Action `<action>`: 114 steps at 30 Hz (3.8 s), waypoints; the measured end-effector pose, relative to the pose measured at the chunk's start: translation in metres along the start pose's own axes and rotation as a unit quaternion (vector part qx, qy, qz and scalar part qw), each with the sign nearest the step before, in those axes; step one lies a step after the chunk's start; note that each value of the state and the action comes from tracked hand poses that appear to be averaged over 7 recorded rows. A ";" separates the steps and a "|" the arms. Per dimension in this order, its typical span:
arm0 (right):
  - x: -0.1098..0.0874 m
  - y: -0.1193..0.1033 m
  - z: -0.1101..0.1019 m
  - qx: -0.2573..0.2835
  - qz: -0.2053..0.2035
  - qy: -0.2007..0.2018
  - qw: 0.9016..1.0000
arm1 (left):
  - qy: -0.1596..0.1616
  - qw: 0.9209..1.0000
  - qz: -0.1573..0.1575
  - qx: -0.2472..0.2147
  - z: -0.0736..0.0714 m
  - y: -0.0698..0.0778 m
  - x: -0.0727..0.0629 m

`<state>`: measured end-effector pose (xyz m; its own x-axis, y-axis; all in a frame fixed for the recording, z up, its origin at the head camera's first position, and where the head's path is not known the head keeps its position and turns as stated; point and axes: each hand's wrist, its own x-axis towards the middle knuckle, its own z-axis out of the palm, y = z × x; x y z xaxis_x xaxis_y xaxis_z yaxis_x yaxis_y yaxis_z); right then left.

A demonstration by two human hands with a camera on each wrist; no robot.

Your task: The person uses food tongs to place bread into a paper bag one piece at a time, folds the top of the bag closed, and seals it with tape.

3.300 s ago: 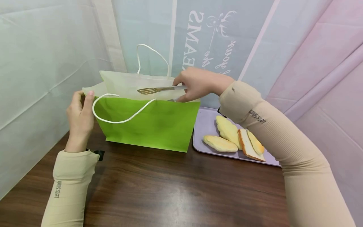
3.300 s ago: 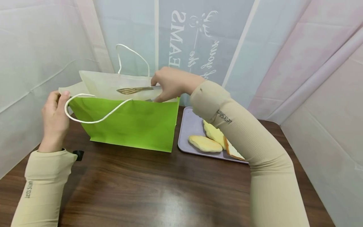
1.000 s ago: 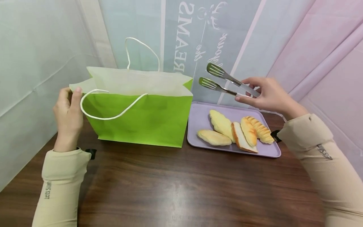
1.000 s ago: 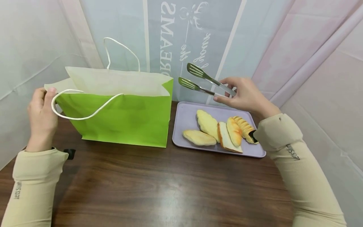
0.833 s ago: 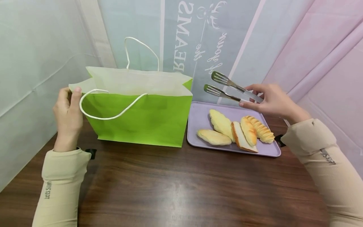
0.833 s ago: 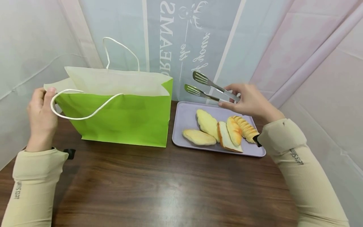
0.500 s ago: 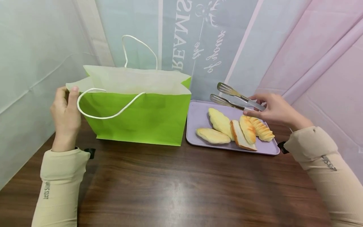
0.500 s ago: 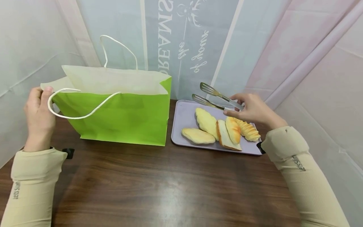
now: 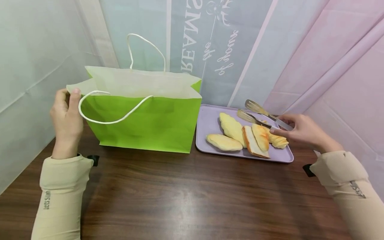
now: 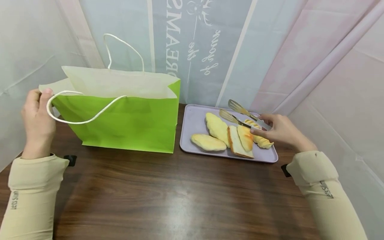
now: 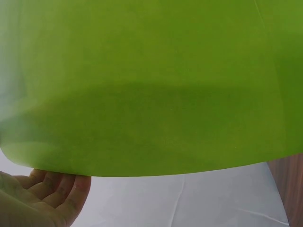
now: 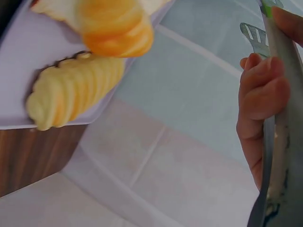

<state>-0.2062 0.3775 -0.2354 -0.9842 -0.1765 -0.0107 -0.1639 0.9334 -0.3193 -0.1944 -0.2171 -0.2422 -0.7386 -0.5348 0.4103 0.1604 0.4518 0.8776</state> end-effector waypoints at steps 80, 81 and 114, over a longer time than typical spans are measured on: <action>-0.049 0.064 0.072 -0.046 0.094 -0.102 0.989 | 0.017 1.000 0.007 0.012 0.005 -0.004 0.003; -0.049 0.064 0.072 -0.047 0.097 -0.104 0.989 | 0.017 1.000 0.007 0.012 0.005 -0.004 0.003; -0.044 0.051 0.075 -0.023 0.044 -0.030 0.998 | 0.019 1.000 0.015 0.000 0.006 -0.003 0.003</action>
<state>-0.1659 0.4093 -0.3220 -0.9895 -0.1097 -0.0940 -0.0807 0.9594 -0.2702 -0.2011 -0.2157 -0.2451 -0.7081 -0.5477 0.4457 0.1823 0.4679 0.8648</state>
